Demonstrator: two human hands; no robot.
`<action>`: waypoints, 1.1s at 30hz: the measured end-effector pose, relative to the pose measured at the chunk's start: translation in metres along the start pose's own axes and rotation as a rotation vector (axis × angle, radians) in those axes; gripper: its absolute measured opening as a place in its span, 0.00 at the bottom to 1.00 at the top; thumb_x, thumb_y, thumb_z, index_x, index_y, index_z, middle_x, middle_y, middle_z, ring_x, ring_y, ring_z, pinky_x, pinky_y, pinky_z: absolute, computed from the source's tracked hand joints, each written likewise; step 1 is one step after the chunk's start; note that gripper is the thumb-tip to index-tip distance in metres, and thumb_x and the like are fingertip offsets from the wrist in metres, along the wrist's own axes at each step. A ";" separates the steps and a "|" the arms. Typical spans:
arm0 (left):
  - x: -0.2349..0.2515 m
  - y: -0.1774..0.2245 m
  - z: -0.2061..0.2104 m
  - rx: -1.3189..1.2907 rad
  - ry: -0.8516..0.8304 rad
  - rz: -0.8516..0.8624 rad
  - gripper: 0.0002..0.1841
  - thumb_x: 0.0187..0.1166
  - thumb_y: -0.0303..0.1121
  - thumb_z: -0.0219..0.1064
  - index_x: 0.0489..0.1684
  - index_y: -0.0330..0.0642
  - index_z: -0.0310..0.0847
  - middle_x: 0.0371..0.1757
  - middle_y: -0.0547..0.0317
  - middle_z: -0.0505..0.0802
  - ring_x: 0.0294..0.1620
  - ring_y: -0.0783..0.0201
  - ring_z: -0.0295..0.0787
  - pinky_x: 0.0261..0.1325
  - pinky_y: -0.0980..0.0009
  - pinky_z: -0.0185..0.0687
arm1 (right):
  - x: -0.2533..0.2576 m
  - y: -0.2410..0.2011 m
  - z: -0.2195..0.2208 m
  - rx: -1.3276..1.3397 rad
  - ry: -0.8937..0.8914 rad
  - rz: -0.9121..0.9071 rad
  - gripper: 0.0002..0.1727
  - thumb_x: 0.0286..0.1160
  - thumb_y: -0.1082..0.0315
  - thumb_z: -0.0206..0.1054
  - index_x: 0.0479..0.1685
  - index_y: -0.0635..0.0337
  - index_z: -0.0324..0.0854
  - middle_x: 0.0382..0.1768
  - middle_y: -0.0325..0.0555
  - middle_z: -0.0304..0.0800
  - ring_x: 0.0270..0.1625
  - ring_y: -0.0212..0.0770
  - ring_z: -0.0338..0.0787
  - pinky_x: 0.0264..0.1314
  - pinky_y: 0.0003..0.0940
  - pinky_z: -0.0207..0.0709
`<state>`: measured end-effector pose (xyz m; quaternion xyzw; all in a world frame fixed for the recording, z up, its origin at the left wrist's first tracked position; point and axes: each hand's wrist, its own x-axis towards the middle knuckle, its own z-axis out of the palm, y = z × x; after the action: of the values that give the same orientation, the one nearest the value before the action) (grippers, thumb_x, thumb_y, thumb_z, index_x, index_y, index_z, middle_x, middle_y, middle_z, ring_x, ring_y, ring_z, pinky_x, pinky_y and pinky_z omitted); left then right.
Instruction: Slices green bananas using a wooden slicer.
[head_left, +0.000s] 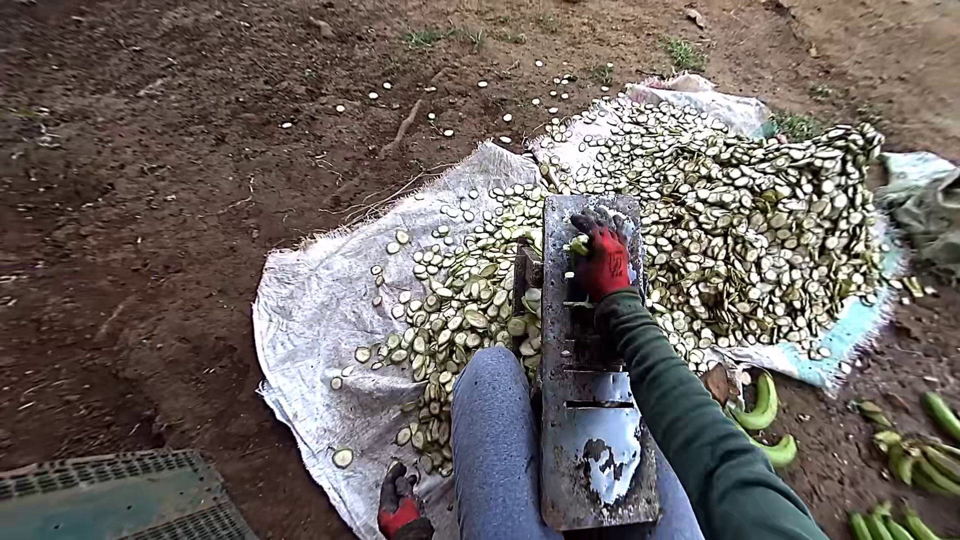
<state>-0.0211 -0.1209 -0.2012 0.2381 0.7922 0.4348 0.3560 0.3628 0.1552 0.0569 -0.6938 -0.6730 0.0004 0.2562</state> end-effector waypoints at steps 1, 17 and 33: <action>-0.002 0.002 -0.002 0.002 -0.005 0.000 0.20 0.91 0.30 0.49 0.74 0.28 0.74 0.69 0.31 0.84 0.59 0.44 0.88 0.62 0.50 0.82 | -0.005 -0.004 -0.002 0.021 -0.012 0.023 0.31 0.69 0.62 0.73 0.75 0.63 0.79 0.72 0.67 0.83 0.75 0.66 0.81 0.80 0.67 0.67; -0.002 -0.009 -0.003 0.061 -0.036 -0.063 0.20 0.91 0.29 0.49 0.74 0.28 0.74 0.68 0.31 0.84 0.59 0.43 0.87 0.63 0.49 0.82 | -0.001 0.015 -0.011 -0.112 -0.188 0.034 0.39 0.77 0.54 0.64 0.92 0.40 0.61 0.88 0.44 0.69 0.91 0.56 0.63 0.90 0.69 0.48; 0.002 -0.026 -0.010 0.137 -0.082 -0.092 0.20 0.91 0.29 0.48 0.75 0.27 0.72 0.69 0.30 0.84 0.62 0.42 0.86 0.65 0.47 0.81 | -0.084 0.008 -0.027 -0.129 -0.447 -0.179 0.40 0.78 0.53 0.63 0.94 0.33 0.57 0.95 0.41 0.52 0.98 0.55 0.37 0.91 0.73 0.18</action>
<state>-0.0318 -0.1377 -0.2207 0.2428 0.8149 0.3527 0.3906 0.3713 0.0676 0.0486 -0.6291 -0.7703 0.0884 0.0551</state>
